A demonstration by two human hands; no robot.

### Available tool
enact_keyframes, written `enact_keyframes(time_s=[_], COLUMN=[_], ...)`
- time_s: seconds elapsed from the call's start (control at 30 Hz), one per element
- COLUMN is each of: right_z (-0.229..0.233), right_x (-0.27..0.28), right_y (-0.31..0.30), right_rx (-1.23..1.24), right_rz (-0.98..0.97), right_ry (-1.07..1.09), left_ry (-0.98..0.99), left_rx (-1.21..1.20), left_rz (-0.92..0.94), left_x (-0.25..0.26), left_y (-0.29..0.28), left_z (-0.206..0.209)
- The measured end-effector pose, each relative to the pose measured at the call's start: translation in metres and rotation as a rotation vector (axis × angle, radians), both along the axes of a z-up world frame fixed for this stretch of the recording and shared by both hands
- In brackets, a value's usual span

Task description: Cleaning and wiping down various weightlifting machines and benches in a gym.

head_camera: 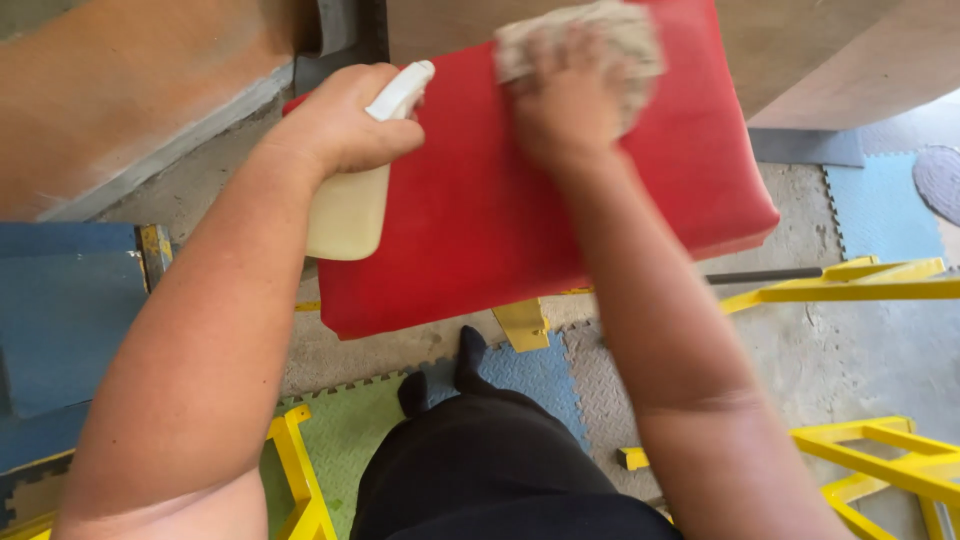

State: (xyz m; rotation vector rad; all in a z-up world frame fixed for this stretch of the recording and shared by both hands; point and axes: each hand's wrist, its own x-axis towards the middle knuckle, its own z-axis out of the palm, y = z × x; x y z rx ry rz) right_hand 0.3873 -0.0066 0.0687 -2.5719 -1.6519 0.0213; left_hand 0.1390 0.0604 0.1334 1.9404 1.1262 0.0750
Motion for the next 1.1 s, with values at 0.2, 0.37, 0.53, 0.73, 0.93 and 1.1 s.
enact_keyframes(time_s=[0.2, 0.37, 0.53, 0.73, 0.93, 1.1], right_z=[-0.056, -0.043, -0.021, 0.048, -0.016, -0.044], right_x=[-0.125, -0.094, 0.055, 0.148, 0.086, -0.097], right_y=[0.051, 0.08, 0.073, -0.005, 0.007, -0.001], right_rx=[-0.091, -0.129, -0.126, 0.083, 0.177, 0.079], right_rz=[0.404, 0.397, 0.129, -0.23, -0.048, 0.209], right_ry=[0.038, 0.048, 0.025, 0.205, 0.01, -0.024], left_ry=[-0.084, -0.067, -0.049, -0.168, -0.16, -0.207], left_rx=[0.203, 0.224, 0.061, -0.076, -0.027, 0.022], left_rz=[0.132, 0.171, 0.11, 0.067, 0.042, 0.037], left_x=[-0.02, -0.011, 0.013, 0.012, -0.015, -0.041], left_y=[0.021, 0.013, -0.006, -0.03, -0.046, -0.058], left_z=[-0.018, -0.007, 0.001, 0.012, 0.014, 0.007])
